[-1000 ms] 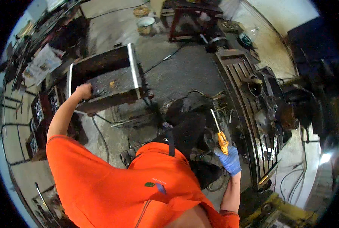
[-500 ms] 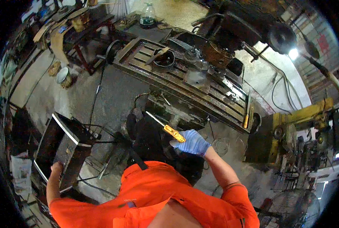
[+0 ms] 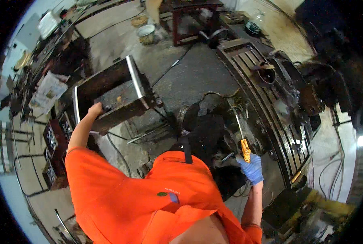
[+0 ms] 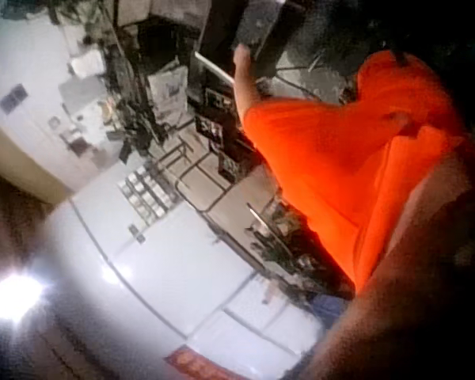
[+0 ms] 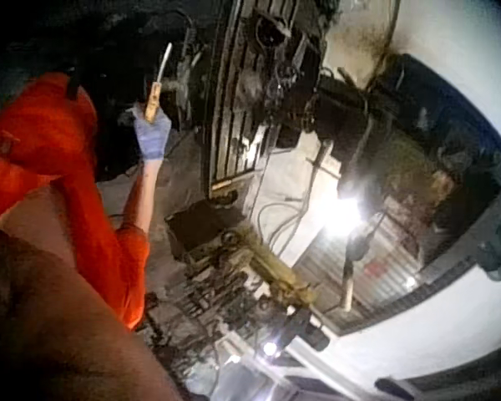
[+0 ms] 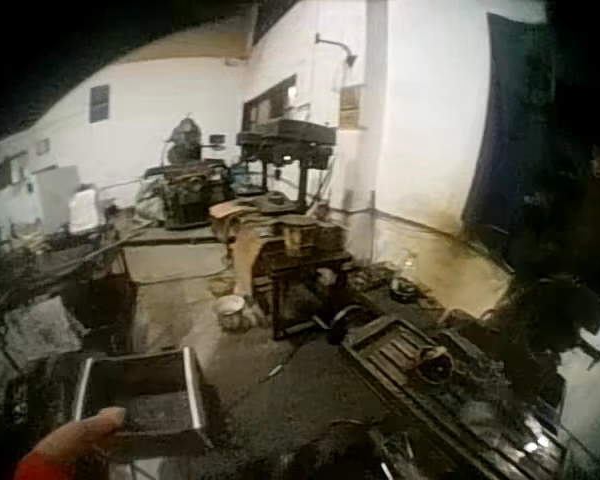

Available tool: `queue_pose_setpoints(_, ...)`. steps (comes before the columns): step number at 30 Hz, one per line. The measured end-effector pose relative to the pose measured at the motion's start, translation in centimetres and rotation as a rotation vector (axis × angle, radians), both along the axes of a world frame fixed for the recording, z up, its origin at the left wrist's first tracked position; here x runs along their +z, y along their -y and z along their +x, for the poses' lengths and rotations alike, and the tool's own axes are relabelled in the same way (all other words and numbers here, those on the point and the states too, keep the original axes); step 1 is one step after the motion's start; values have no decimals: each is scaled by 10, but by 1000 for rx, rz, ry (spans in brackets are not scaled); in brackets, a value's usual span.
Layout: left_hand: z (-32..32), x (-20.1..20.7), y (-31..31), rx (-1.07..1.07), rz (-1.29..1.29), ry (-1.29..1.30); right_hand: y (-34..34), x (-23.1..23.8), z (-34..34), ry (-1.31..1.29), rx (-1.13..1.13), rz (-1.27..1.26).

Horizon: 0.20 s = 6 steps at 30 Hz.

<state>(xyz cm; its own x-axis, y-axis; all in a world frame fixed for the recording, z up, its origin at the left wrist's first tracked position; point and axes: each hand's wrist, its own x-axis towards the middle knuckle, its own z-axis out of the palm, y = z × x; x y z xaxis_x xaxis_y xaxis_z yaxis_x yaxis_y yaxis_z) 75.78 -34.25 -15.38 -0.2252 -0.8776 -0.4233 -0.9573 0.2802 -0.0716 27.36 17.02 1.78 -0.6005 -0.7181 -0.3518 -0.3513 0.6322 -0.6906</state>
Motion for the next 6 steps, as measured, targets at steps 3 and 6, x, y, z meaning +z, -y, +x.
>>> queue_pose_setpoints(3,-16,18,-4,97,-39,22,5,-3,0,-3,18,4)
queue_pose_setpoints(6,-32,43,-3,95,-14,30,-1,-13,-6,46,-31,28)
